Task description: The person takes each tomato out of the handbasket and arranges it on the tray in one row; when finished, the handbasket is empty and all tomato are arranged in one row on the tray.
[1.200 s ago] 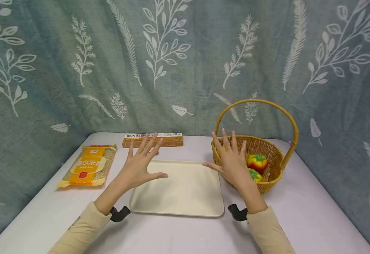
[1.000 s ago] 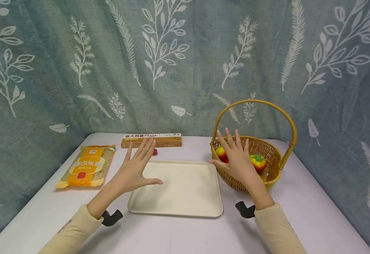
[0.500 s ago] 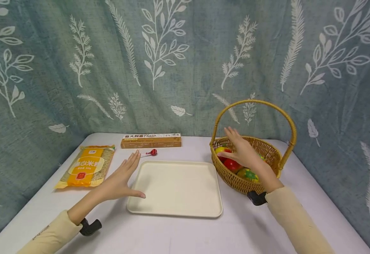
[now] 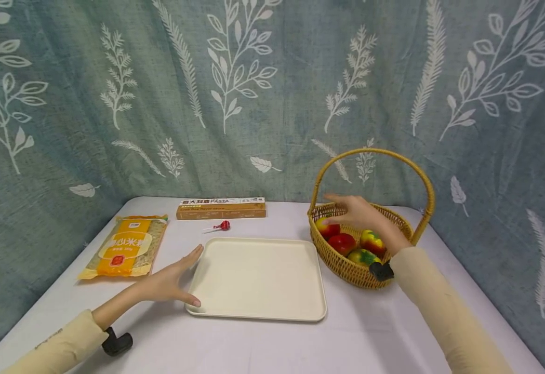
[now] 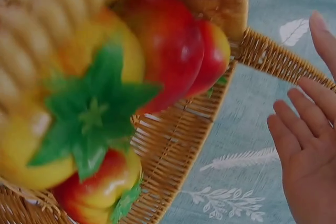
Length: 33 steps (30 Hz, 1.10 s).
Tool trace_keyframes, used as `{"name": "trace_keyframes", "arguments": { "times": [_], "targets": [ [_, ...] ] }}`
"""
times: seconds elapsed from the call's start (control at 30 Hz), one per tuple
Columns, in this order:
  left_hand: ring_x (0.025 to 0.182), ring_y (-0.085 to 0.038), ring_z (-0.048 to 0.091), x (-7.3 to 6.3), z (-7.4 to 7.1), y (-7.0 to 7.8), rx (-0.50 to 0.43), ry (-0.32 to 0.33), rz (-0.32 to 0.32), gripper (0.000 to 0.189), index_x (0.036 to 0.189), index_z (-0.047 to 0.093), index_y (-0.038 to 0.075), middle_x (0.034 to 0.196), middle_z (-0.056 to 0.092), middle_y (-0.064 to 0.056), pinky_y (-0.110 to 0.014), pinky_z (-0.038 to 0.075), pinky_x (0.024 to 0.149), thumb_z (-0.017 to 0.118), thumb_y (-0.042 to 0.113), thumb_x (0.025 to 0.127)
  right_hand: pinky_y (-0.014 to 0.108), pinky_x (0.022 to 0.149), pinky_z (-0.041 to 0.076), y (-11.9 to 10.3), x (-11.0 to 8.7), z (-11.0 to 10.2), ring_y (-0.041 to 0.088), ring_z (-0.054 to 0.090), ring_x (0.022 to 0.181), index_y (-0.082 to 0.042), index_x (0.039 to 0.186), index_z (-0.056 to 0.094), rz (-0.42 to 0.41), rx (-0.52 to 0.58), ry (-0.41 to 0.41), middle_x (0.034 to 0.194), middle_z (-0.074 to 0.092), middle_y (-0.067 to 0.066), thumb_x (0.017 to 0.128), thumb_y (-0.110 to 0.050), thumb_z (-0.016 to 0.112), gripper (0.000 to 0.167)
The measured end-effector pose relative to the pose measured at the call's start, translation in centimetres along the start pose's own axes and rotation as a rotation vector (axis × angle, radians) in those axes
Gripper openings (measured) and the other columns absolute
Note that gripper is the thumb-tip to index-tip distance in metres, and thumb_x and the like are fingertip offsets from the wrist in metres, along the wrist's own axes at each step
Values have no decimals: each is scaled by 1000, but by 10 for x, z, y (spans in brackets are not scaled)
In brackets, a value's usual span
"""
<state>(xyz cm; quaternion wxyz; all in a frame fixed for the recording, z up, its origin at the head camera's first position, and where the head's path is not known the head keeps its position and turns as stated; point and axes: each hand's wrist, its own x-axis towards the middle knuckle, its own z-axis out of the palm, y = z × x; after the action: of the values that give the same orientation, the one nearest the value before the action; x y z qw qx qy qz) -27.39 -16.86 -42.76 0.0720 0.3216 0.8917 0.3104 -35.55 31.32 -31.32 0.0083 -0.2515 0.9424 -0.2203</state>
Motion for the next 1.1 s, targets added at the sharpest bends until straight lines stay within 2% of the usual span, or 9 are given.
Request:
{"name": "trace_keyframes", "arguments": {
  "times": [0.03, 0.23, 0.43, 0.63, 0.77, 0.93, 1.1],
  "targets": [
    [143, -43, 8, 0, 0, -2, -5, -5, -1, 124, 152, 7, -5, 158, 2, -22, -54, 15, 114, 84, 46, 69, 58, 94, 46, 2, 1, -1, 42, 51, 122, -9, 147, 41, -3, 11, -10, 142, 46, 22, 86, -43, 70, 76],
    [143, -39, 16, -2, -4, -12, -47, -36, -43, 117, 151, 13, -7, 156, 12, -25, -51, 18, 115, 84, 41, 71, 58, 100, 42, 10, 7, -5, 43, 45, 127, -6, 144, 45, 26, 100, -87, 141, 47, 23, 89, -35, 70, 68],
    [142, -39, 20, -3, -10, -18, -80, -125, -116, 112, 152, 17, -3, 156, 19, -23, -52, 20, 115, 84, 40, 72, 57, 102, 40, 19, 13, -4, 43, 43, 129, -4, 144, 44, 87, 100, -169, 143, 45, 22, 90, -36, 68, 67],
    [143, -39, 18, -3, -12, -22, -118, -160, -118, 111, 152, 18, -1, 156, 19, -22, -53, 18, 115, 85, 38, 72, 58, 103, 38, 28, 20, -6, 43, 40, 131, -8, 144, 45, 142, 122, -222, 144, 45, 21, 91, -31, 68, 63],
    [143, -40, 18, -3, -11, -24, -136, -164, -104, 111, 152, 18, -2, 156, 19, -23, -53, 17, 115, 85, 35, 72, 58, 102, 39, 31, 24, -6, 43, 43, 129, -8, 143, 47, 116, 100, -239, 142, 46, 21, 89, -28, 70, 62],
    [143, -40, 17, -3, -10, -25, -159, -166, -107, 112, 152, 17, -2, 156, 18, -24, -53, 16, 115, 86, 34, 71, 54, 97, 45, 33, 29, -1, 43, 50, 122, -3, 139, 51, 29, 35, -263, 137, 51, 22, 88, -26, 71, 60],
    [143, -40, 15, -2, -10, -26, -171, -178, -123, 112, 153, 17, -1, 157, 16, -23, -53, 15, 115, 86, 34, 72, 52, 96, 47, 36, 35, 4, 42, 51, 121, -2, 138, 52, 9, -2, -290, 135, 53, 22, 89, -26, 70, 58]
  ]
}}
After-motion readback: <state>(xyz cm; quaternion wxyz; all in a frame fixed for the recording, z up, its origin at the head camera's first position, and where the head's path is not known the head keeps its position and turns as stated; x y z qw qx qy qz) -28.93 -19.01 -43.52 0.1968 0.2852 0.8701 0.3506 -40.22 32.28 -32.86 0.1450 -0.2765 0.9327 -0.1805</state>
